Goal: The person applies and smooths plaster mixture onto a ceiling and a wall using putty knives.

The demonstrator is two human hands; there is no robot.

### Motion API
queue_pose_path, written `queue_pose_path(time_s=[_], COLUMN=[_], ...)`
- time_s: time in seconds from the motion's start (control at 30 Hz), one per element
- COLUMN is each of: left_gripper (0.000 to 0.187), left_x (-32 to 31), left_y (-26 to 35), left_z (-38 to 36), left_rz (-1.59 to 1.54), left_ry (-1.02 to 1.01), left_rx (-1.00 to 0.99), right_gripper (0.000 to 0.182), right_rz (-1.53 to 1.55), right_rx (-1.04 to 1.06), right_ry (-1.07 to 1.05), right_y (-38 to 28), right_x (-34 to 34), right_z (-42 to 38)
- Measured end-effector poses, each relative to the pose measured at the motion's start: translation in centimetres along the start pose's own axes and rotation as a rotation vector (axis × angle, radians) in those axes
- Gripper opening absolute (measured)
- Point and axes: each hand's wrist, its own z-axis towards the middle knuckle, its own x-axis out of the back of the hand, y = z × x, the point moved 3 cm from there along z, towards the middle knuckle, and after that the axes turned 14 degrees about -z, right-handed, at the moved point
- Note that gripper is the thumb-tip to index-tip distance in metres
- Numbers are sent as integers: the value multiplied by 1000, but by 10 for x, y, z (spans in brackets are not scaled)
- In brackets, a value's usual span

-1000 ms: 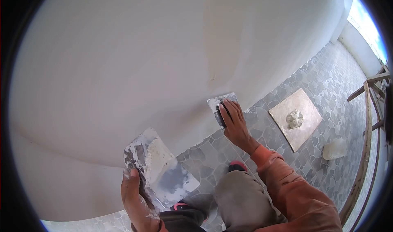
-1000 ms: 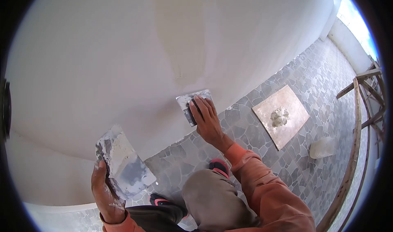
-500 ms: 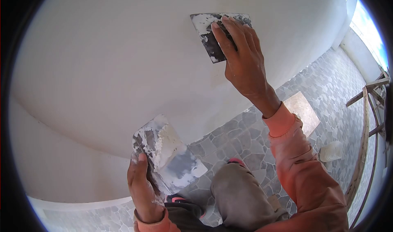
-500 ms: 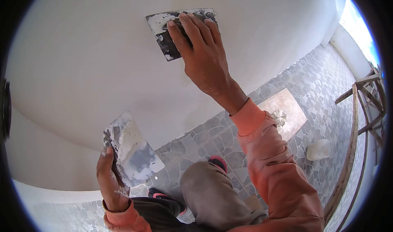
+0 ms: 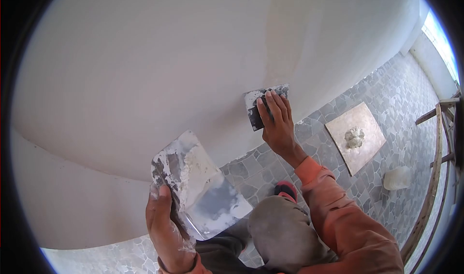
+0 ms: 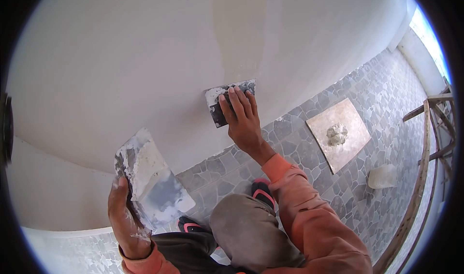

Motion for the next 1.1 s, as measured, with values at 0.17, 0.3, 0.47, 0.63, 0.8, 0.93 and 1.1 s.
queue_pose_path(time_s=[0.17, 0.3, 0.47, 0.63, 0.8, 0.93, 1.1], left_gripper=[33, 31, 28, 28, 31, 33, 31], left_x=[3, 5, -5, -4, -3, -1, -2], left_y=[-4, -7, -8, -9, -8, -5, -7], left_z=[11, 14, 6, 9, 3, 2, 3], left_rz=[-24, -28, -72, -60, -42, -27, -24], left_ry=[-30, -102, -129, -106, -51, -62, -49], left_rx=[29, 36, 56, 59, 36, 23, 13], right_gripper=[55, 52, 51, 57, 59, 59, 63], right_rz=[26, 157, -70, -153, -127, -68, 19], right_rx=[11, 15, 59, 134, 76, 26, -17], right_ry=[-92, -132, 229, 272, 163, 55, -74], right_y=[-1, 13, 62, 71, 59, 44, 27], right_x=[-8, 41, 112, 119, 93, 57, 27], right_z=[-24, -2, 109, 173, 128, 71, 17])
